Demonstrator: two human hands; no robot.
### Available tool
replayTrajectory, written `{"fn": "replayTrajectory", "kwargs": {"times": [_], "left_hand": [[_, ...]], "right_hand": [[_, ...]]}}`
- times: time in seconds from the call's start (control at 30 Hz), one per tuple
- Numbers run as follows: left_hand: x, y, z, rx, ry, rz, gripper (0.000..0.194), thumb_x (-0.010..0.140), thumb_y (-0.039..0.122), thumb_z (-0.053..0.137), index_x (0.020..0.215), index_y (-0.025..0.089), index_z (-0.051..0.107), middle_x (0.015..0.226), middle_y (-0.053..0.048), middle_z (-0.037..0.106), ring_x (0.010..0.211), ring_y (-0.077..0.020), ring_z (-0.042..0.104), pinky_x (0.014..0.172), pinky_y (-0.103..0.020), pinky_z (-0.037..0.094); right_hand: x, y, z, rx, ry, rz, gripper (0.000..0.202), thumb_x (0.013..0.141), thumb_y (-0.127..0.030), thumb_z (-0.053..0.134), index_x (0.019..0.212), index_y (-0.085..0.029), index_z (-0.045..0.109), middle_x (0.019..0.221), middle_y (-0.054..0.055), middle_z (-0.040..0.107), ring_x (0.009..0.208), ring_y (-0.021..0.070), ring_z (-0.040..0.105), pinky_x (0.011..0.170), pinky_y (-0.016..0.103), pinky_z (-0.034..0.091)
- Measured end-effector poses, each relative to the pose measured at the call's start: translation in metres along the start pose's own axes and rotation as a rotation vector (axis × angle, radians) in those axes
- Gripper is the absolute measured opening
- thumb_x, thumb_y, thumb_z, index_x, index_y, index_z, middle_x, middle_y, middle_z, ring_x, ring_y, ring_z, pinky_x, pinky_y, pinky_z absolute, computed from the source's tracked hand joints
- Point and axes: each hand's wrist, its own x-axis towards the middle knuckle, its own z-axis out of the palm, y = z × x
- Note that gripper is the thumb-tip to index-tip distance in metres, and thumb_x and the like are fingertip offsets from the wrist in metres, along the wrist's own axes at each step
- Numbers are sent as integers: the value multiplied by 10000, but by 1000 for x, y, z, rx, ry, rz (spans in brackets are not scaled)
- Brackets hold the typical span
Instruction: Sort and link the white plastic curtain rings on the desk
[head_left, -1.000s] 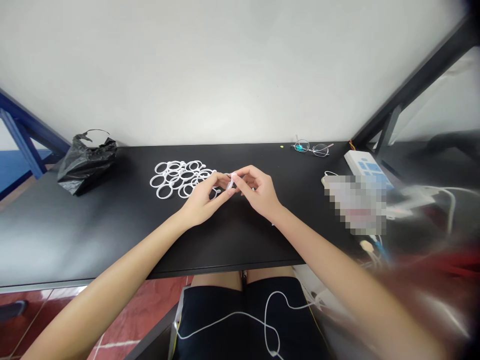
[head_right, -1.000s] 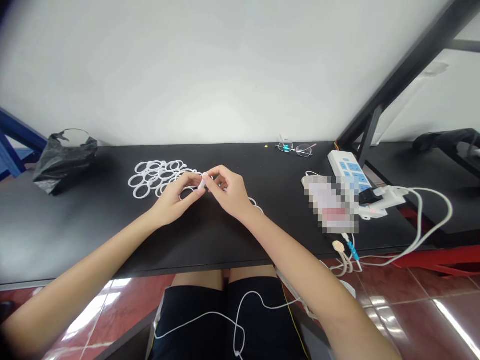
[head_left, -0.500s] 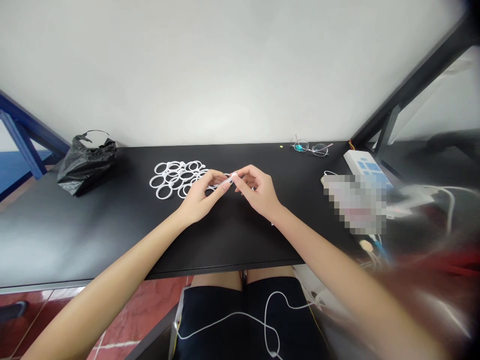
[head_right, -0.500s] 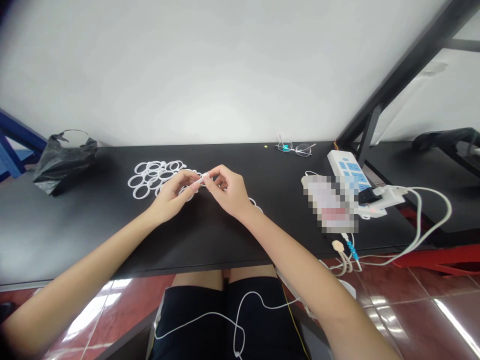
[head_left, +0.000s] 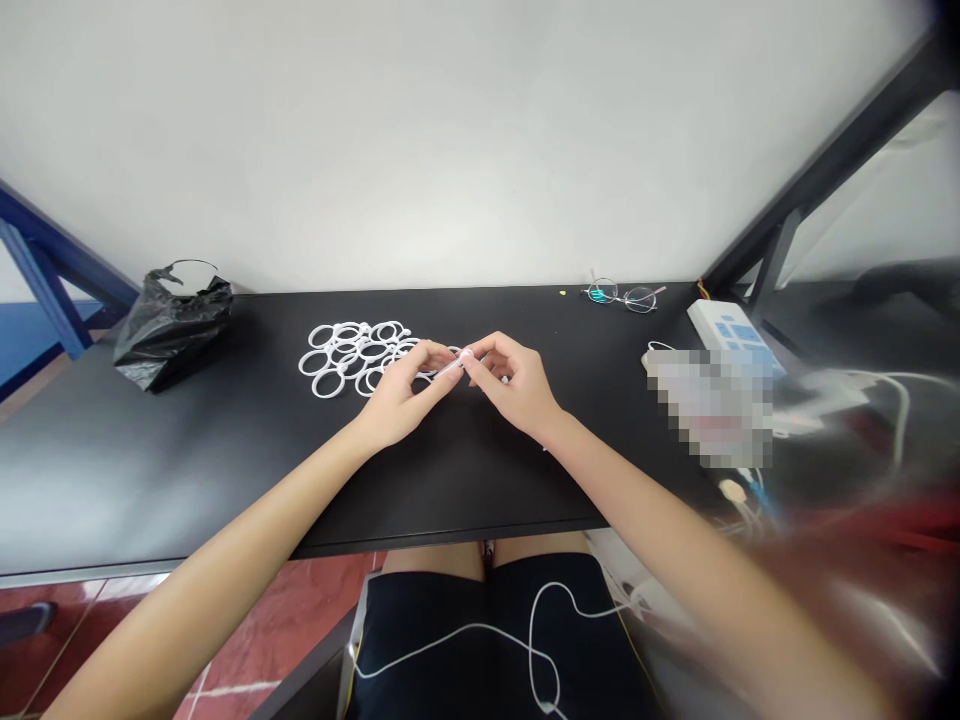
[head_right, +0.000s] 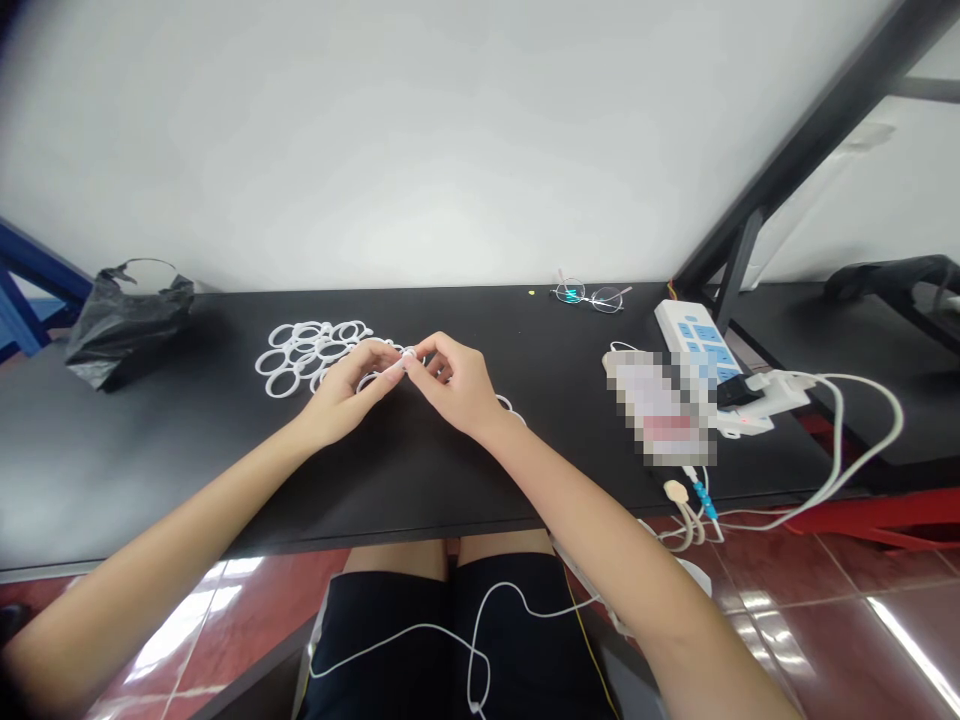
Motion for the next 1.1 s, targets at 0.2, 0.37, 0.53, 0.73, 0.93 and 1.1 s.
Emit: {"fn": "replayTrajectory", "kwargs": {"times": [0.2,0.37,0.53,0.73,0.93,1.1], "left_hand": [[0,-1,0,21,-47,2,232,924,409,553,1028,204,581,1004,-54,662,951,-178,617,903,-335,470],[0,1,0,31,-46,-4,246,935,427,527,1012,200,580,978,-52,655,923,-170,613,886,-326,472],[0,1,0,4,-38,-30,265,934,452,514,984,201,583,925,-36,646,864,-165,615,827,-316,483],[0,-2,0,-36,-50,-74,288,936,470,499,989,199,580,922,-38,637,831,-160,608,753,-288,487],[2,-4,0,-104,-35,-32,227,910,416,575,965,198,605,929,-33,624,813,-139,594,751,-272,487],[3,-3,0,-159,-19,-44,208,891,386,613,974,195,618,949,-36,640,815,-135,604,761,-277,499]], "right_hand": [[0,0,0,-17,-28,7,282,831,-471,661,858,-194,619,773,12,664,616,125,610,543,249,482],[-1,0,0,-20,-38,4,276,835,-466,654,860,-194,615,769,8,661,620,124,612,556,249,486],[-1,-1,0,-13,-47,-2,249,836,-436,656,848,-191,613,728,3,649,607,128,615,546,249,478],[-1,-1,0,-15,-45,14,234,831,-427,654,841,-197,609,710,-2,653,600,128,614,550,253,482],[-1,-1,0,-17,-35,0,213,832,-398,646,837,-187,618,750,12,652,613,127,614,548,251,481],[0,-1,0,-28,-14,-4,230,836,-419,640,851,-190,625,760,13,654,613,127,610,539,250,479]]}}
